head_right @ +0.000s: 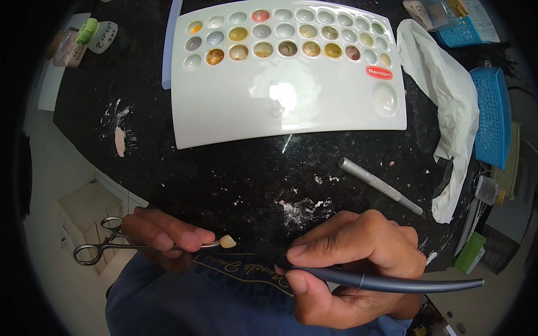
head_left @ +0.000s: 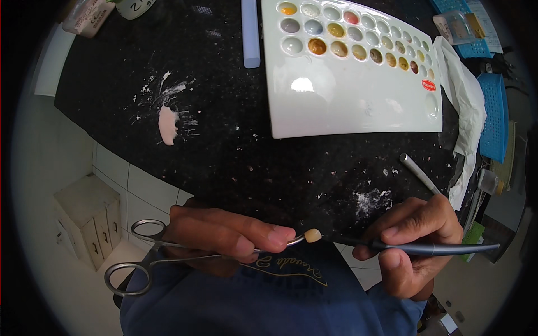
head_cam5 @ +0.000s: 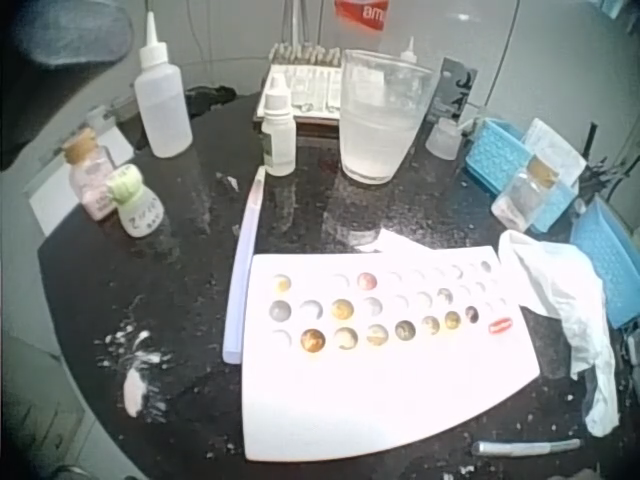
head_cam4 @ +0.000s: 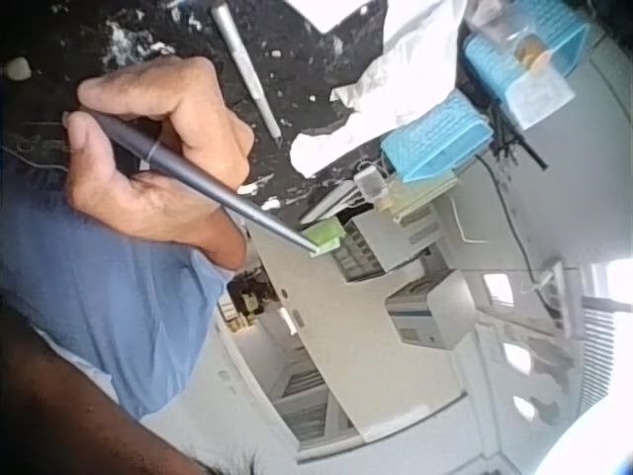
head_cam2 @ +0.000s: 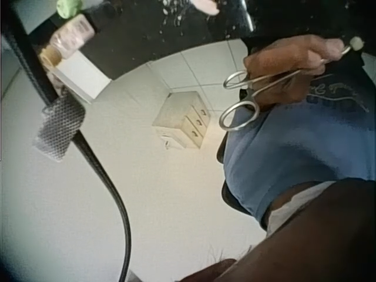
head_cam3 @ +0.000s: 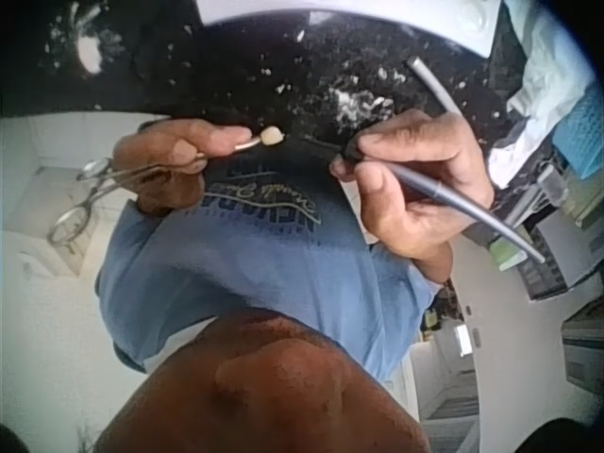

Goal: Applying stains or glaze to a dental crown using a brush and placing it in a dental furnace.

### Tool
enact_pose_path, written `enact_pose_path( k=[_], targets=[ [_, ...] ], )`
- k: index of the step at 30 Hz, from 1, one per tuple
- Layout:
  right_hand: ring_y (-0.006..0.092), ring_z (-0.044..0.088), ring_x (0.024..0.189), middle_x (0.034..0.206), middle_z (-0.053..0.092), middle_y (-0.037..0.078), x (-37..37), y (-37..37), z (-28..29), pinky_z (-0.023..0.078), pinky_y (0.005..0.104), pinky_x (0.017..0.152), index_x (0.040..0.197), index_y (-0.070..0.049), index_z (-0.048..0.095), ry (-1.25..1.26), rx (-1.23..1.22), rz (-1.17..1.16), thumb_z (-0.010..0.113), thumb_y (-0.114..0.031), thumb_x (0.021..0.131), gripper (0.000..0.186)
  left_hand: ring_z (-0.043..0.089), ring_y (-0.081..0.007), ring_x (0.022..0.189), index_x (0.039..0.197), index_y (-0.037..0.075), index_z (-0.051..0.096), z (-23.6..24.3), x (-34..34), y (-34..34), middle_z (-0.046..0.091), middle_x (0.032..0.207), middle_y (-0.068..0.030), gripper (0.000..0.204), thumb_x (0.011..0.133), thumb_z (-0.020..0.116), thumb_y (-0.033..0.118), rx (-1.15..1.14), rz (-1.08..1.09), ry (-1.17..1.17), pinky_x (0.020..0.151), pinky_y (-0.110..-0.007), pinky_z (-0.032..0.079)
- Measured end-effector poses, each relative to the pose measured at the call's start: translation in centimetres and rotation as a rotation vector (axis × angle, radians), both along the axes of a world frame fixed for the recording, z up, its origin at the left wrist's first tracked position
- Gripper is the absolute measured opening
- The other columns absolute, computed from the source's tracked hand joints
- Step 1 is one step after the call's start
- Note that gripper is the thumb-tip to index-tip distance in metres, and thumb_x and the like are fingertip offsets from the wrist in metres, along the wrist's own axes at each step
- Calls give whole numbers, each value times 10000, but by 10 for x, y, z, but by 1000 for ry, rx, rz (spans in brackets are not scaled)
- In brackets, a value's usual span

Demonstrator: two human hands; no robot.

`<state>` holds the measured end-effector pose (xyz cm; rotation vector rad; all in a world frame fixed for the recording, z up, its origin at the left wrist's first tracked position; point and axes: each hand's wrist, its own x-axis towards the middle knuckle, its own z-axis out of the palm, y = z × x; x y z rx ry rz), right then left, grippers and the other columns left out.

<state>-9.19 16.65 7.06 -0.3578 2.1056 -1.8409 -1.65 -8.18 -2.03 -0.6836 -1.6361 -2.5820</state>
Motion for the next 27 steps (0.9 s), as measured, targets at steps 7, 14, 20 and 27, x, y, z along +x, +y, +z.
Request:
enact_pose_path(
  k=[7, 14, 20, 27],
  targets=[
    [192, 695, 589, 683, 674, 194, 0, 0, 0, 541, 239, 501, 822, 49, 625, 2, 6, -2, 783, -43, 728, 206, 639, -407, 1048, 1029, -55, 426, 0, 2, 4, 603, 1049, -293, 324, 797, 582, -220, -8, 58, 1, 901, -405, 581],
    [194, 697, 591, 682, 675, 189, 1, 0, 1, 544, 240, 504, 821, 48, 628, 0, 20, 1, 784, -42, 725, 205, 644, -405, 1038, 1034, -49, 428, 0, 3, 10, 609, 1043, -284, 328, 797, 578, -219, -8, 120, 0, 891, -401, 587],
    [194, 697, 593, 683, 675, 190, 1, 0, 1, 544, 239, 505, 825, 49, 627, -5, 16, 1, 784, -41, 726, 206, 633, -411, 1057, 1044, -52, 428, 1, 0, 6, 600, 1062, -290, 344, 789, 577, -228, -16, 65, 14, 904, -407, 579],
    [196, 698, 592, 683, 677, 187, 0, 2, 0, 548, 243, 508, 827, 48, 629, -1, 19, 8, 784, -43, 725, 207, 611, -434, 1086, 1039, -72, 434, 5, 0, 1, 582, 1081, -312, 335, 786, 557, -253, 10, 18, -23, 919, -413, 571]
  ],
)
